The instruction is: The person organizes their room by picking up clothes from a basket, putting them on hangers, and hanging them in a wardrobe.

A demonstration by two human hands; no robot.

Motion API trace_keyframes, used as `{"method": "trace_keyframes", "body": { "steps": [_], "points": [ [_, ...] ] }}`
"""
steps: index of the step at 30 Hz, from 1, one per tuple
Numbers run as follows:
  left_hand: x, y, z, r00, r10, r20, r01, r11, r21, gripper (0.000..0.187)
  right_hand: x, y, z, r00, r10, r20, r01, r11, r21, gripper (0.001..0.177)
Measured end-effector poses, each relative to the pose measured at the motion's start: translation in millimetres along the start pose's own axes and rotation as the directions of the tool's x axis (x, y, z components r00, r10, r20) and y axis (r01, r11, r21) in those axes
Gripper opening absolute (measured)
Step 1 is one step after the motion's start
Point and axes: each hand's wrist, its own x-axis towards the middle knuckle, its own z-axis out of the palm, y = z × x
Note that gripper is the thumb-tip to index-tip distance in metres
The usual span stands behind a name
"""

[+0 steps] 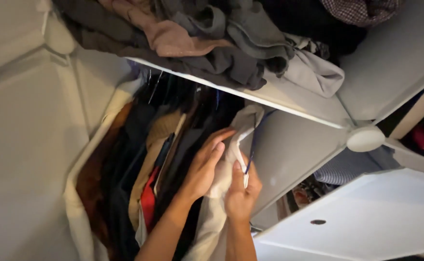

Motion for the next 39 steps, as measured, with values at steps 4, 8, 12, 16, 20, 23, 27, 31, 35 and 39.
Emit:
{"method": "trace_keyframes", "body": {
  "steps": [4,8,12,16,20,23,27,31,35,39],
  "points": [
    [5,1,-7,0.998,-0.066,0.01,0.066,0.997,0.032,0.056,21,10,10,1.0,-0.027,0.012,0.028,0.997,-0.068,0.033],
    [4,-1,-14,0.993,-0.115,0.008,0.115,0.993,0.016,0.05,43,23,14,0.996,-0.079,0.04,0.082,0.995,-0.062,0.026],
    [6,14,-12,0.99,-0.139,0.02,0.139,0.99,-0.003,0.052,61,24,20,0.998,-0.059,0.017,0.06,0.998,-0.037,0.024],
    [6,15,-12,0.988,-0.155,0.019,0.155,0.988,0.029,0.052,65,31,20,0.991,0.133,0.017,-0.134,0.991,0.032,0.023],
    [10,14,-11,0.983,-0.182,0.011,0.182,0.983,0.014,0.049,67,20,9,0.881,0.442,0.166,-0.455,0.699,0.553,0.022],
    [9,17,-11,0.981,-0.196,-0.006,0.196,0.98,0.043,0.048,84,31,1,0.798,0.477,0.368,-0.58,0.444,0.683,0.026],
    [8,14,-8,0.975,-0.221,-0.025,0.221,0.975,0.018,0.046,75,57,-6,0.711,0.558,0.427,-0.663,0.332,0.671,0.03],
    [8,10,-4,0.986,-0.155,-0.061,0.154,0.988,-0.015,0.043,51,23,5,0.686,0.724,0.07,-0.672,0.594,0.442,0.048],
    [5,11,0,0.979,-0.173,-0.105,0.172,0.985,-0.02,0.041,58,4,4,0.717,0.672,-0.183,-0.692,0.719,-0.071,0.093],
    [1,-15,12,0.962,-0.23,-0.146,0.225,0.973,-0.053,0.044,38,-28,-1,0.887,0.448,-0.106,-0.456,0.823,-0.339,0.086]
  ]
}}
